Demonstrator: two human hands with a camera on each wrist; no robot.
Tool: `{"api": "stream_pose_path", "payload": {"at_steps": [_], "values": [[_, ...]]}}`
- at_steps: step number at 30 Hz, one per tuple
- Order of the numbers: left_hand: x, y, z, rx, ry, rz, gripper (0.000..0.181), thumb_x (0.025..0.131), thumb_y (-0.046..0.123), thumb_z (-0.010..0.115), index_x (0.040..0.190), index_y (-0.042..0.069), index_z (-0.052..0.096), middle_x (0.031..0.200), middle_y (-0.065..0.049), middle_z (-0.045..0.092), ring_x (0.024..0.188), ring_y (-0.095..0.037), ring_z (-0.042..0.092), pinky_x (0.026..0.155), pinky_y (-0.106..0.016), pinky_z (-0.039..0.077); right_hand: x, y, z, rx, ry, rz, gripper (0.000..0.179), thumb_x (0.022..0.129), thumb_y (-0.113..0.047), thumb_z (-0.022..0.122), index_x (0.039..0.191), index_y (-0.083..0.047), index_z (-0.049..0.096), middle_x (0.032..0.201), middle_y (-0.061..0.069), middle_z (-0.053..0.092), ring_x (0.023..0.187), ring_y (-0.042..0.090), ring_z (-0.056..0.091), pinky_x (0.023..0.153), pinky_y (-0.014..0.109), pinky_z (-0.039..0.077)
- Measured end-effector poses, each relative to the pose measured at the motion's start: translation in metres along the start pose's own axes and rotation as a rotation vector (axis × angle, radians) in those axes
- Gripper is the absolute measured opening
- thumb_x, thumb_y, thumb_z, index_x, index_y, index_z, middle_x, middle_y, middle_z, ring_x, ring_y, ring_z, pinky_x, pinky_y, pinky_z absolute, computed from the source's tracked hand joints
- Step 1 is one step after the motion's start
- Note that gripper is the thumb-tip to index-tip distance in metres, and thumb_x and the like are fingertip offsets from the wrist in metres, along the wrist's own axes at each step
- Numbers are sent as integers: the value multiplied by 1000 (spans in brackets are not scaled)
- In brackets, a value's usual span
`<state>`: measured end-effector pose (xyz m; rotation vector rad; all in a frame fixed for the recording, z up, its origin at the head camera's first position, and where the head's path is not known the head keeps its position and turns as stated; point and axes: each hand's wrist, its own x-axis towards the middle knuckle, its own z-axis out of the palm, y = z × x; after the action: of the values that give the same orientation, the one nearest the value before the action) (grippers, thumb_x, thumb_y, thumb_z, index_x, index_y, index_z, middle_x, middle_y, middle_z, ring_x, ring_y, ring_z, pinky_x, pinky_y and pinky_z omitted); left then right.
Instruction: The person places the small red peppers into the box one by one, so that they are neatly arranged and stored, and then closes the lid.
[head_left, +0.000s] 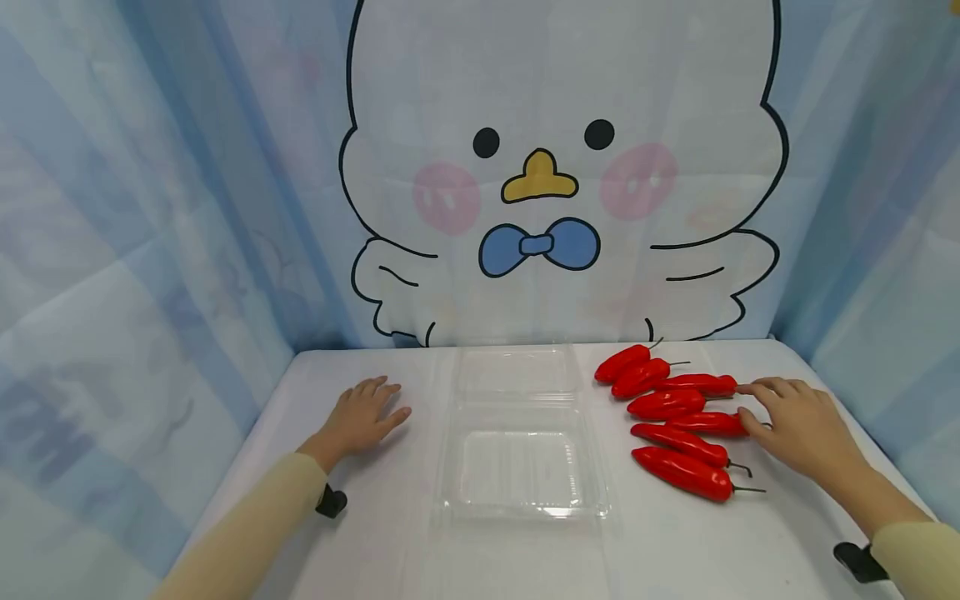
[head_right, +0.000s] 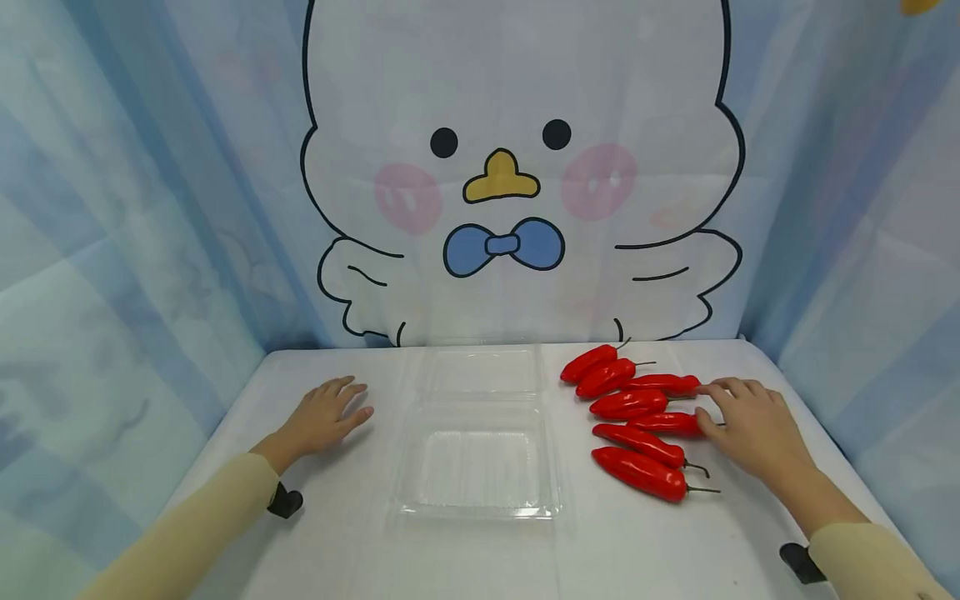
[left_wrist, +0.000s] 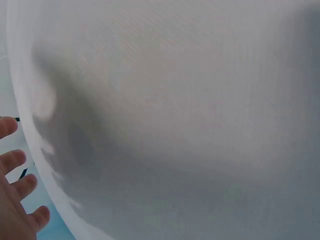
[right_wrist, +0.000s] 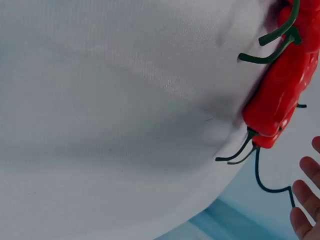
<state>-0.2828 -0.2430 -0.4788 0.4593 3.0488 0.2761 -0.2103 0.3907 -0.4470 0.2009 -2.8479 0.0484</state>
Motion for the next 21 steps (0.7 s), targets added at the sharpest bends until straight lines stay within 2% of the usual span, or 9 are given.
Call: {"api": "stream_pose_path", "payload": {"at_steps": [6, 16, 21], "values": [[-4, 5, 2, -66, -16, -50, 69, 104, 58, 45, 148, 5, 51, 151, -22, 49, 138, -47, 45, 111, -70, 36, -6, -15, -6, 5, 20, -63, 50, 80, -25, 84, 121, -1, 69, 123, 34, 62, 112, 57, 54, 92, 78, 45], [-13, 9, 8, -85, 46, -43, 67, 102, 60, 48, 134, 2, 62, 142, -21, 56, 131, -43, 50, 108, -64, 42, -16, -42, -7, 44, 30, -162, 50, 78, -27, 87, 119, -3, 72, 119, 27, 68, 109, 49, 59, 88, 70, 52], [-16, 16, 12, -112, 52, -46, 62, 102, 58, 50, 127, 5, 67, 139, -19, 58, 129, -42, 52, 108, -63, 43, -19, -53, -7, 55, -26, -155, 52, 76, -29, 88, 119, -4, 72, 119, 25, 68, 108, 48, 60, 88, 69, 53]]}}
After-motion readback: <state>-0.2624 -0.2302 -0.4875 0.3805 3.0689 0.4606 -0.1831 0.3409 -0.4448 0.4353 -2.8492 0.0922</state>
